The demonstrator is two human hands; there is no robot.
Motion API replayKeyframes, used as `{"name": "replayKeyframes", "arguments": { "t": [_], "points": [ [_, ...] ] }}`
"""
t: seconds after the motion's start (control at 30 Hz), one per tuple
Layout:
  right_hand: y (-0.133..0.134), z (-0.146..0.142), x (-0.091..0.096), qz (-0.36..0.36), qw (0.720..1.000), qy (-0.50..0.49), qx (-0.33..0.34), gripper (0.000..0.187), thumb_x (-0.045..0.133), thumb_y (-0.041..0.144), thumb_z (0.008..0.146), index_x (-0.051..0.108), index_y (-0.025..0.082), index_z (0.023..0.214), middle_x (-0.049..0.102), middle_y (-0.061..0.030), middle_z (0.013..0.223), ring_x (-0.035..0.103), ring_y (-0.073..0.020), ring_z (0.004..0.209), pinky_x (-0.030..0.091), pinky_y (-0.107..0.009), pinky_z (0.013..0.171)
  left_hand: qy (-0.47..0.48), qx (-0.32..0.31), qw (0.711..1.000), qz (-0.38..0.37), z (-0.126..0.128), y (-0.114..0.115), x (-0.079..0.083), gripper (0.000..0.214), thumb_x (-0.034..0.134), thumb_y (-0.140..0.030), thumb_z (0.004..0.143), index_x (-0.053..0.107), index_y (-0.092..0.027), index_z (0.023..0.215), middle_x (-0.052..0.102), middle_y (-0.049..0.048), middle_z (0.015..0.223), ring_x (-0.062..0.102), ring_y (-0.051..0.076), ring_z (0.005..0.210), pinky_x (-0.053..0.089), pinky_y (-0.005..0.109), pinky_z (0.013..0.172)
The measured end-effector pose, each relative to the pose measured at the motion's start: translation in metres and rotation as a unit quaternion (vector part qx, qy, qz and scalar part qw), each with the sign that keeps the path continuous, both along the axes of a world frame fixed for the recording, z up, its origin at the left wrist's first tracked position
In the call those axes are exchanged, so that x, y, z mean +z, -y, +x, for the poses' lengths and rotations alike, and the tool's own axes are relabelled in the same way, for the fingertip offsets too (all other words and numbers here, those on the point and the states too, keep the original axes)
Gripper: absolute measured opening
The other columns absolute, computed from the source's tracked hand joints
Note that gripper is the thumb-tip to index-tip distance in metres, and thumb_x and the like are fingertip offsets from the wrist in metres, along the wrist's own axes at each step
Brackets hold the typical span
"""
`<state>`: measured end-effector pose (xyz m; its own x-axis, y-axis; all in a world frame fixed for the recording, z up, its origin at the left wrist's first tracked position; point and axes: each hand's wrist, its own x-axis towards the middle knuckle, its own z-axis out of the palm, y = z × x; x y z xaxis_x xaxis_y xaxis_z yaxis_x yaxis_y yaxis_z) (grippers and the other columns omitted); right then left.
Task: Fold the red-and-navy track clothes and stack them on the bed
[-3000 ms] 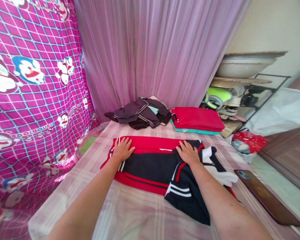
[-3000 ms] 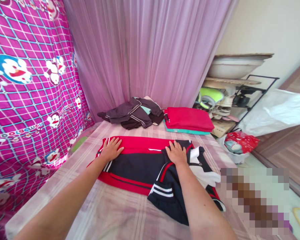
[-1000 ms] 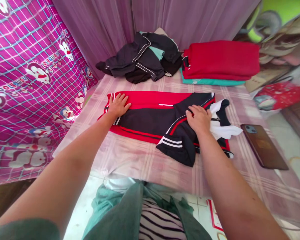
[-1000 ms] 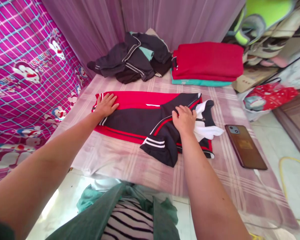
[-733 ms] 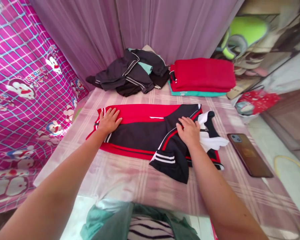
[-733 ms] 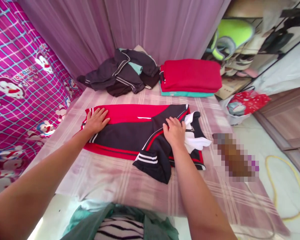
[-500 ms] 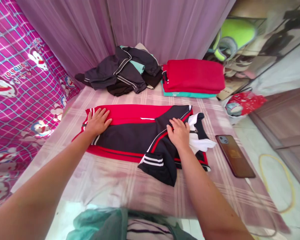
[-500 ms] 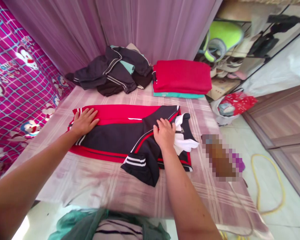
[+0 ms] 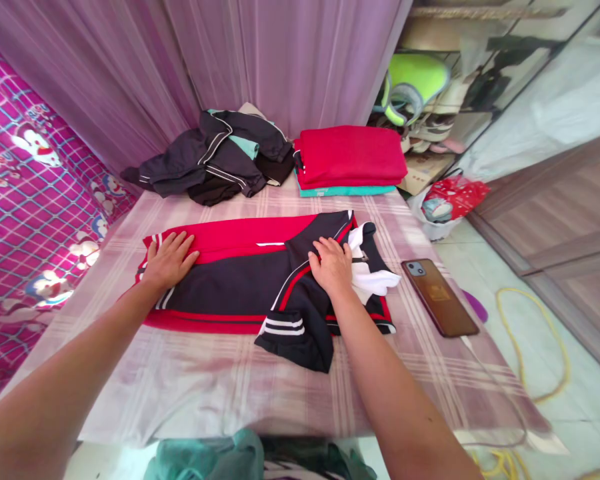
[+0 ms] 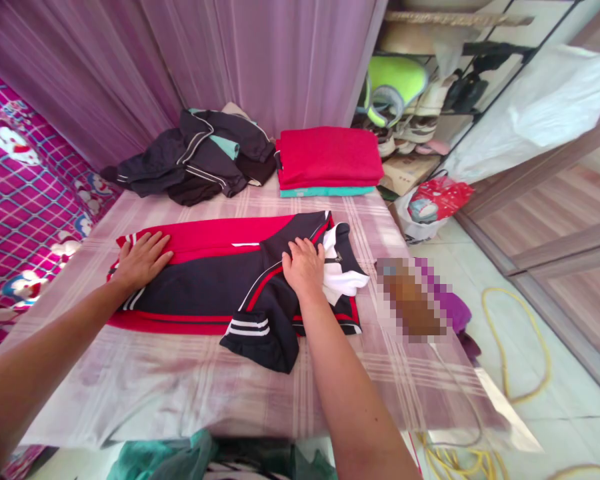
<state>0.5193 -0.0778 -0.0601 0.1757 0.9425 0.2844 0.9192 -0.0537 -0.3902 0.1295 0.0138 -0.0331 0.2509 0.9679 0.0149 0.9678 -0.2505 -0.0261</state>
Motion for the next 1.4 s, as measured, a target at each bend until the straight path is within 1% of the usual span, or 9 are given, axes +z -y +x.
{"name": "replayKeyframes", "arguments": {
  "t": [0.2, 0.37, 0.5, 0.63, 0.8, 1.0, 1.13, 1.23, 1.4],
  "points": [
    [-0.001, -0.002, 0.008, -0.029, 0.999, 0.012, -0.014, 0.04, 0.045, 0.032, 0.096, 0.067, 0.021, 0.127, 0.06, -0.0104, 0.141, 0.047, -0.0276, 0.136, 0.021, -0.052, 0.117, -0.007, 0.005, 1.0, 0.007, 0.003, -0.003, 0.0, 0.059, 0.03, -0.045, 0.098, 0.04, -0.026, 0.152, 0.035, 0.0101, 0.161, 0.027, 0.033, 0.15, 0.017, 0.064, 0.119],
    [0.0, -0.003, 0.01, -0.03, 0.999, 0.024, -0.019, 0.037, 0.046, 0.03, 0.096, 0.068, 0.02, 0.125, 0.062, -0.0105, 0.139, 0.049, -0.0257, 0.134, 0.025, -0.049, 0.116, -0.01, 0.008, 1.0, 0.016, 0.008, 0.002, 0.004, 0.06, 0.029, -0.045, 0.098, 0.042, -0.02, 0.151, 0.038, 0.0115, 0.16, 0.028, 0.033, 0.149, 0.017, 0.064, 0.119],
    [-0.002, 0.002, 0.002, -0.007, 0.999, 0.035, -0.012, 0.035, 0.047, 0.03, 0.095, 0.069, 0.021, 0.121, 0.065, -0.0093, 0.135, 0.053, -0.0255, 0.132, 0.029, -0.049, 0.115, -0.003, 0.006, 0.999, 0.033, 0.01, 0.005, 0.001, 0.059, 0.03, -0.044, 0.098, 0.043, -0.022, 0.151, 0.04, 0.0106, 0.159, 0.031, 0.032, 0.148, 0.019, 0.064, 0.118],
    [-0.003, 0.008, -0.01, 0.016, 0.998, 0.054, -0.01, 0.037, 0.045, 0.033, 0.095, 0.071, 0.022, 0.118, 0.067, -0.0086, 0.132, 0.056, -0.0263, 0.129, 0.033, -0.051, 0.113, -0.006, 0.007, 0.998, 0.063, 0.009, 0.007, -0.007, 0.059, 0.03, -0.044, 0.098, 0.045, -0.02, 0.149, 0.042, 0.0116, 0.157, 0.033, 0.031, 0.147, 0.017, 0.062, 0.119],
    [-0.001, 0.016, -0.021, 0.042, 0.997, 0.07, 0.005, 0.039, 0.042, 0.038, 0.095, 0.071, 0.024, 0.117, 0.069, -0.0083, 0.13, 0.058, -0.0278, 0.126, 0.037, -0.052, 0.11, -0.005, 0.012, 0.998, 0.057, 0.009, 0.009, -0.01, 0.058, 0.031, -0.047, 0.098, 0.047, -0.023, 0.149, 0.042, 0.0096, 0.157, 0.033, 0.03, 0.147, 0.015, 0.06, 0.121],
    [0.0, 0.019, -0.025, 0.059, 0.996, 0.066, 0.007, 0.039, 0.043, 0.04, 0.093, 0.072, 0.025, 0.115, 0.07, -0.0084, 0.128, 0.06, -0.0282, 0.123, 0.038, -0.052, 0.108, -0.006, 0.014, 0.999, 0.043, 0.01, 0.012, -0.005, 0.058, 0.031, -0.047, 0.098, 0.046, -0.024, 0.149, 0.04, 0.009, 0.158, 0.032, 0.03, 0.148, 0.014, 0.06, 0.121],
    [-0.001, 0.016, -0.025, 0.064, 0.996, 0.055, 0.006, 0.04, 0.042, 0.04, 0.093, 0.072, 0.024, 0.114, 0.07, -0.0085, 0.127, 0.059, -0.0285, 0.124, 0.037, -0.053, 0.109, -0.017, 0.019, 0.999, 0.038, 0.011, 0.012, -0.002, 0.059, 0.031, -0.046, 0.099, 0.044, -0.021, 0.15, 0.04, 0.0099, 0.158, 0.031, 0.03, 0.148, 0.015, 0.058, 0.121],
    [-0.001, 0.014, -0.025, 0.066, 0.996, 0.054, -0.001, 0.04, 0.042, 0.038, 0.093, 0.072, 0.024, 0.114, 0.069, -0.0088, 0.128, 0.058, -0.0285, 0.124, 0.035, -0.053, 0.11, -0.015, 0.023, 0.999, 0.029, 0.012, 0.012, 0.0, 0.056, 0.031, -0.044, 0.099, 0.046, -0.024, 0.149, 0.041, 0.0091, 0.158, 0.032, 0.028, 0.148, 0.016, 0.057, 0.121],
    [-0.003, 0.009, -0.018, 0.05, 0.997, 0.05, 0.004, 0.04, 0.043, 0.035, 0.093, 0.071, 0.021, 0.117, 0.067, -0.011, 0.131, 0.056, -0.0294, 0.126, 0.032, -0.054, 0.111, -0.019, 0.029, 0.999, 0.014, 0.017, 0.015, 0.014, 0.055, 0.033, -0.042, 0.099, 0.047, -0.023, 0.148, 0.039, 0.0102, 0.159, 0.03, 0.028, 0.149, 0.016, 0.057, 0.121]
  ]
}}
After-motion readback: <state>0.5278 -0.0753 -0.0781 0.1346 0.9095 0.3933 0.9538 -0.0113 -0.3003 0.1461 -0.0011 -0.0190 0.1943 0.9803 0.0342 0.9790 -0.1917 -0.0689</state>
